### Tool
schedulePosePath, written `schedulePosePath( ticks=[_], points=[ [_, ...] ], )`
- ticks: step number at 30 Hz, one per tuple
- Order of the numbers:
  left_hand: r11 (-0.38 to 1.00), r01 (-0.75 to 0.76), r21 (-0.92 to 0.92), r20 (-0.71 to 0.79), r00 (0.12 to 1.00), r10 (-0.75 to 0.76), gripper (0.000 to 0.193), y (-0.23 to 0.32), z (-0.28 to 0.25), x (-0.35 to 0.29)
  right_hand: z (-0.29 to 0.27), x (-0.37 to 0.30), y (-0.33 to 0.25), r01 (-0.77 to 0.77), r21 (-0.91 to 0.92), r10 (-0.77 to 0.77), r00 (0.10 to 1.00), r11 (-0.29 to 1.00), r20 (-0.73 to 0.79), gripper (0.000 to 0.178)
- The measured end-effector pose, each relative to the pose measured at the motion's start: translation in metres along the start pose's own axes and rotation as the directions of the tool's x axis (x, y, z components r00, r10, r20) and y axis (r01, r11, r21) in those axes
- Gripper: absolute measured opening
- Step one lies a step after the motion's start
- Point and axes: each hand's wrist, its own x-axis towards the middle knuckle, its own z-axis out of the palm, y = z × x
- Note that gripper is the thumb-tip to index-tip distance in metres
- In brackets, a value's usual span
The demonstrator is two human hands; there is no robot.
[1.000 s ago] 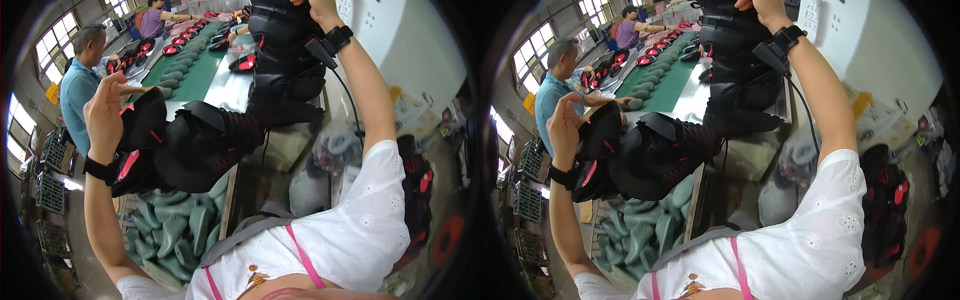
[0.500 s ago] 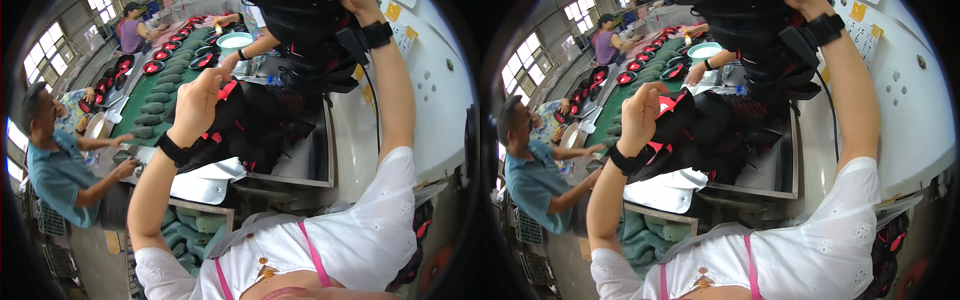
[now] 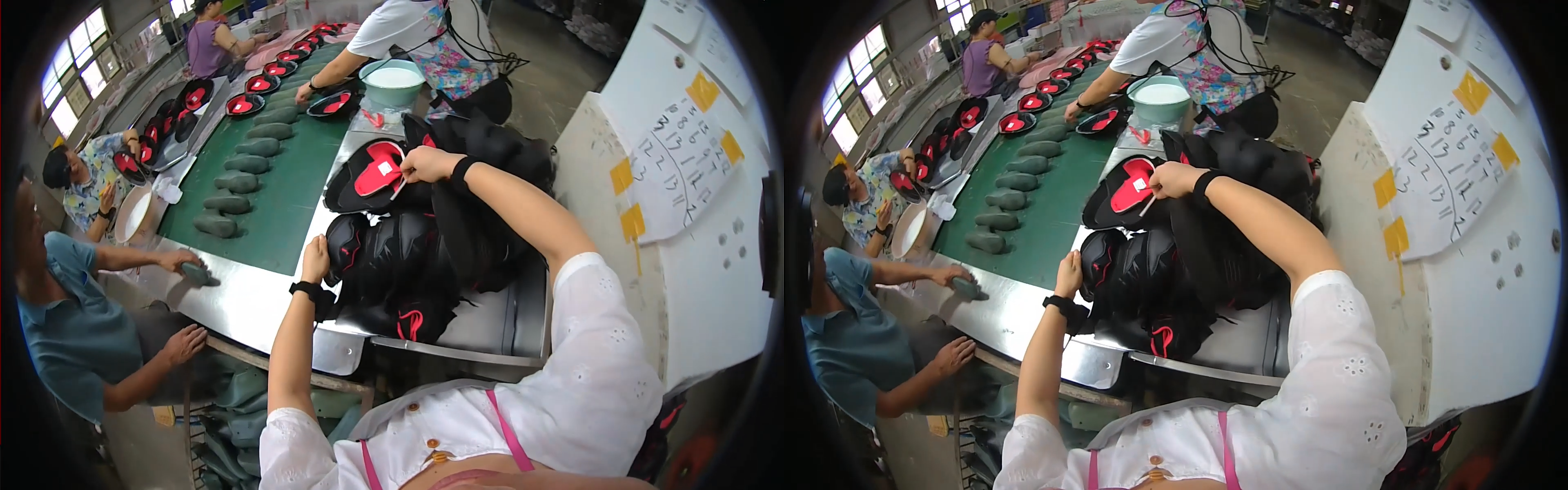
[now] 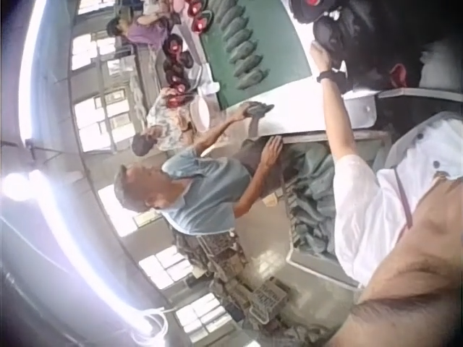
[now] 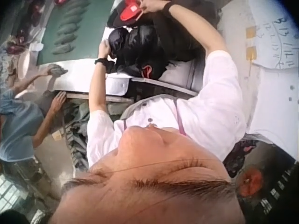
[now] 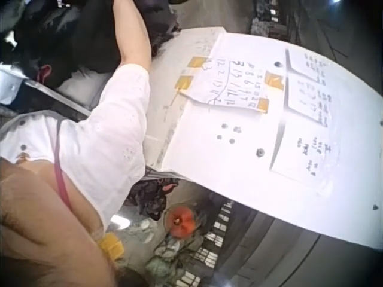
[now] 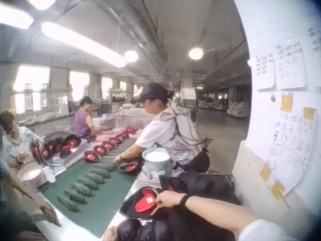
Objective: Removing shoe uppers from a bag, inspecting them, and placing them on a production line workbench while using a small tool to adjust components.
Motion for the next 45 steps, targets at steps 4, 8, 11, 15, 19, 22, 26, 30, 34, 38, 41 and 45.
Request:
schedulePosePath(
  ticks=[4, 8, 11, 15, 19, 22, 26, 30, 34, 38, 41, 45],
  points=[
    [0.892, 0.18, 0.414, 0.131, 0.959, -0.253, 0.034, -0.001, -0.039, -0.008, -0.001, 0.024, 0.009, 0.062, 0.09, -0.055, 0.995, 0.994, -0.078, 0.012],
    [0.91, -0.228, 0.346, 0.007, 0.971, 0.241, 0.058, 0.021, -0.035, 0.015, -0.021, 0.039, -0.011, -0.031, 0.527, 0.086, 0.993, 0.849, -0.08, 0.01],
    [0.96, -0.003, 0.278, 0.327, 0.941, -0.092, 0.09, 0.06, -0.027, 0.026, -0.025, 0.038, -0.046, 0.116, 0.5, -0.002, 0.975, 0.858, -0.222, 0.013],
    [0.912, -0.075, 0.404, 0.473, 0.87, -0.138, 0.1, 0.075, 0.011, 0.029, -0.092, 0.02, -0.087, 0.366, 0.576, 0.14, 0.746, 0.731, -0.651, 0.019],
    [0.942, -0.16, 0.294, 0.511, 0.859, -0.014, 0.098, 0.077, 0.033, 0.038, -0.139, -0.005, -0.147, 0.75, 0.243, -0.039, 0.337, 0.615, -0.941, 0.016],
    [0.944, -0.145, 0.297, 0.438, 0.899, 0.0, 0.089, 0.052, 0.028, 0.044, -0.184, -0.044, -0.195, 0.882, 0.095, -0.072, 0.144, 0.462, -0.987, 0.017],
    [0.928, -0.088, 0.363, 0.465, 0.88, -0.099, 0.089, 0.07, 0.016, 0.032, -0.176, -0.083, -0.228, 0.958, 0.12, -0.255, 0.188, 0.262, -0.948, 0.013],
    [0.97, -0.17, 0.173, 0.159, 0.977, 0.143, 0.094, 0.077, -0.01, 0.016, -0.156, -0.109, -0.258, 0.892, 0.352, -0.262, 0.425, 0.284, -0.866, 0.017],
    [0.812, -0.578, -0.078, -0.079, 0.816, 0.573, 0.07, 0.199, -0.051, -0.029, -0.115, -0.13, -0.311, 0.646, 0.621, -0.177, 0.743, 0.445, -0.646, 0.022],
    [0.873, -0.39, -0.292, 0.362, 0.8, 0.479, 0.02, 0.216, -0.083, -0.085, -0.1, -0.171, -0.351, 0.776, 0.435, -0.075, 0.521, 0.457, -0.85, 0.022],
    [0.913, -0.403, -0.067, 0.231, 0.884, 0.407, 0.028, 0.156, -0.12, -0.145, -0.112, -0.224, -0.342, 0.919, 0.172, 0.096, 0.148, 0.355, -0.984, 0.024],
    [0.36, 0.138, -0.923, 0.202, 0.969, 0.146, 0.033, 0.124, -0.198, -0.233, -0.058, -0.273, -0.346, 0.663, 0.323, 0.298, 0.155, 0.675, -0.942, 0.019]
  ],
)
